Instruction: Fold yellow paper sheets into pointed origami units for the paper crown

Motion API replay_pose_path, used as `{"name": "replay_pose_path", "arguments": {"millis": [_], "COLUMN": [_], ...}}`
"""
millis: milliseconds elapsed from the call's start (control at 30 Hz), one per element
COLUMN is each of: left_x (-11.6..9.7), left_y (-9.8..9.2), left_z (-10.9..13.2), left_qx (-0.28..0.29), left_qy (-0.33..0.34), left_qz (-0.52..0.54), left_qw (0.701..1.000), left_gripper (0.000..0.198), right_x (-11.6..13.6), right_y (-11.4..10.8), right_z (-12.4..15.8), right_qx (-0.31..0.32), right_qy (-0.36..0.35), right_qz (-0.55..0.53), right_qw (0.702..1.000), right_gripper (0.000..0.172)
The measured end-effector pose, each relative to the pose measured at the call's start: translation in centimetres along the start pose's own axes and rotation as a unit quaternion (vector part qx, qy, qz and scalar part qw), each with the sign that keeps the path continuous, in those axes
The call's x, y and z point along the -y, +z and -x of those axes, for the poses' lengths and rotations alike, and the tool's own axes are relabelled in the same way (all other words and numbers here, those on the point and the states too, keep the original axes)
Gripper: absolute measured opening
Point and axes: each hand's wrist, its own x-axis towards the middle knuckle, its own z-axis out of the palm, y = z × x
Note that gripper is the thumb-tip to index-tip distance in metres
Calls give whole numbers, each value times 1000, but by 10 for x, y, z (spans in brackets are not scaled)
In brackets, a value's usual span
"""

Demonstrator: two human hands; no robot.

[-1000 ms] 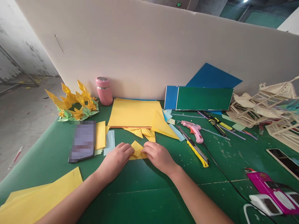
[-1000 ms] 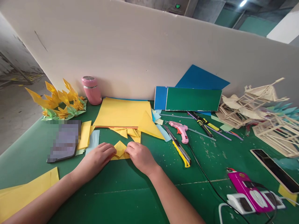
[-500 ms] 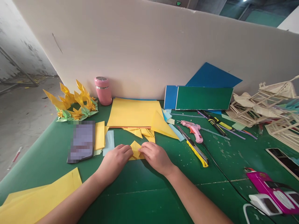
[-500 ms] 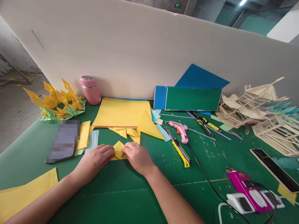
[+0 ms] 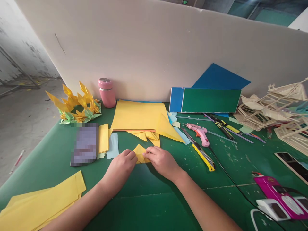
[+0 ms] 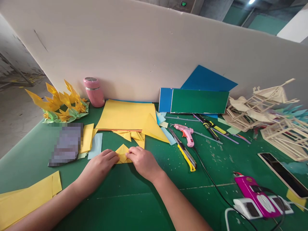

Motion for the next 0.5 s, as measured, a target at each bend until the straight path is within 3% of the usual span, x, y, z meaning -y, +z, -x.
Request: {"name": "replay_pose_path", "arguments": {"millis": [200, 367, 500], "left_x": [-9, -21, -25], "left_y": [15, 30, 25], "left_z": [4, 20, 29], "left_qx": [1, 12, 27], "left_qy": [-4, 33, 36], "left_qz": [-19, -37, -52], "left_qw": [1000, 999, 998], "left_gripper": [40, 58, 63], "right_x": [6, 12, 17], "right_y": [-5, -7, -7], "right_z": [2, 9, 15], "right_qx": [-3, 0, 20], "right_qy": [0, 2, 14], "right_qz": [35, 34, 17], "right_qw": [999, 999, 1000], "right_gripper": [33, 36, 41]}}
